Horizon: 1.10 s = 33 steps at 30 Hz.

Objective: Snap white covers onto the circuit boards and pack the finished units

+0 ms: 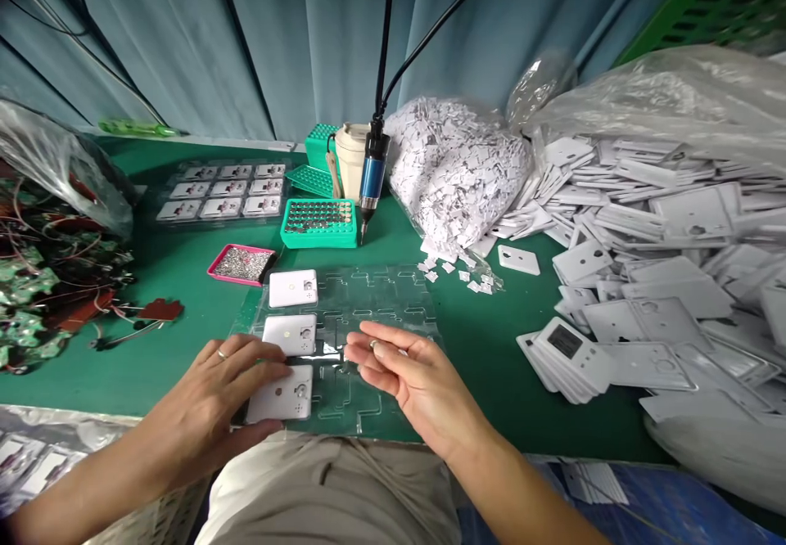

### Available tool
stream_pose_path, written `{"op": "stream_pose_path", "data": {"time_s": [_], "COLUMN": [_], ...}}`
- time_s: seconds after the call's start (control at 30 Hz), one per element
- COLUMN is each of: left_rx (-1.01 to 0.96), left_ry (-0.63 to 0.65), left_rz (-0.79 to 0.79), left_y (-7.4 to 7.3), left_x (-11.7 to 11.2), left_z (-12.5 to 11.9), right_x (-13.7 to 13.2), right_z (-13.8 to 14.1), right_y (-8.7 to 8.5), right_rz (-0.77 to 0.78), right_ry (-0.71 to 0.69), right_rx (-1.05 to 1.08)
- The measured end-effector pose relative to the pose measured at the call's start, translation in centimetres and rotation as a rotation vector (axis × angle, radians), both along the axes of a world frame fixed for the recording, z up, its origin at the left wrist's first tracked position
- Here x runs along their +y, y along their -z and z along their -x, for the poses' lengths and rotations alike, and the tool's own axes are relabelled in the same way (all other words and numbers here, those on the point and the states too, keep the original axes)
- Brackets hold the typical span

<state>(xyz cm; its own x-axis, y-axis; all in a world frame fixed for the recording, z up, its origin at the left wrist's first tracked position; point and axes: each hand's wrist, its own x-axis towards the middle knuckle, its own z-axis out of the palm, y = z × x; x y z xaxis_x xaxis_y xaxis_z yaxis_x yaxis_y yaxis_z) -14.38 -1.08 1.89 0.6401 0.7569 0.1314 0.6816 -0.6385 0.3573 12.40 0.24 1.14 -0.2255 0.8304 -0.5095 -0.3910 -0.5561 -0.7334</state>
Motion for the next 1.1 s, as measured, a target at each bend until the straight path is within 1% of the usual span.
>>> {"op": "stream_pose_path", "data": {"time_s": [0.07,0.13,0.2,0.27,0.33,0.43,0.5,0.6,0.83,0.93,0.97,1.03,1.1], "left_rx": [-0.077,-0.211,-0.334,-0.413,-0.469,-0.543,-0.586,-0.632,-0.601,-0.567,-0.553,-0.494,-0.388], "left_ry": [-0.022,-0.030,-0.024,-0.052,-0.118,-0.219,-0.273,-0.331,-0.298,-0.282,-0.275,-0.266,-0.245], "left_rz": [-0.013,0.002,0.052,0.129,0.228,0.375,0.429,0.447,0.499,0.501,0.472,0.339,0.179], "left_y": [-0.8,-1.5,-1.7,-1.5,-1.0,-0.6,-0.4,-0.4,-0.6,-0.7,-0.7,-0.5,-0.3], "left_x": [-0.3,-1.2,-2.5,-3.8,-4.8,-5.3,-5.3,-5.1,-4.7,-4.2,-4.0,-3.4,-2.6], "left_z": [-0.3,-1.1,-2.1,-3.1,-3.6,-3.7,-3.5,-3.2,-3.1,-2.8,-2.7,-2.4,-2.3], "right_x": [-0.6,-1.5,-2.7,-3.7,-4.4,-4.8,-4.7,-4.5,-4.4,-4.0,-3.7,-3.0,-2.2], "right_z": [0.0,0.5,1.3,2.2,2.9,3.5,3.6,3.7,4.0,3.7,3.4,2.7,1.9], "right_y": [0.0,0.0,-0.2,-0.5,-0.8,-0.9,-0.7,-0.3,-0.4,-0.5,-0.6,-0.7,-0.7], "right_rz": [-0.013,-0.031,-0.068,-0.129,-0.194,-0.255,-0.300,-0.387,-0.465,-0.484,-0.490,-0.522,-0.591], "right_ry": [-0.086,-0.243,-0.416,-0.534,-0.596,-0.662,-0.686,-0.675,-0.647,-0.663,-0.672,-0.660,-0.589], "right_rx": [-0.064,-0.107,-0.151,-0.238,-0.355,-0.475,-0.518,-0.576,-0.623,-0.627,-0.638,-0.719,-0.873]}}
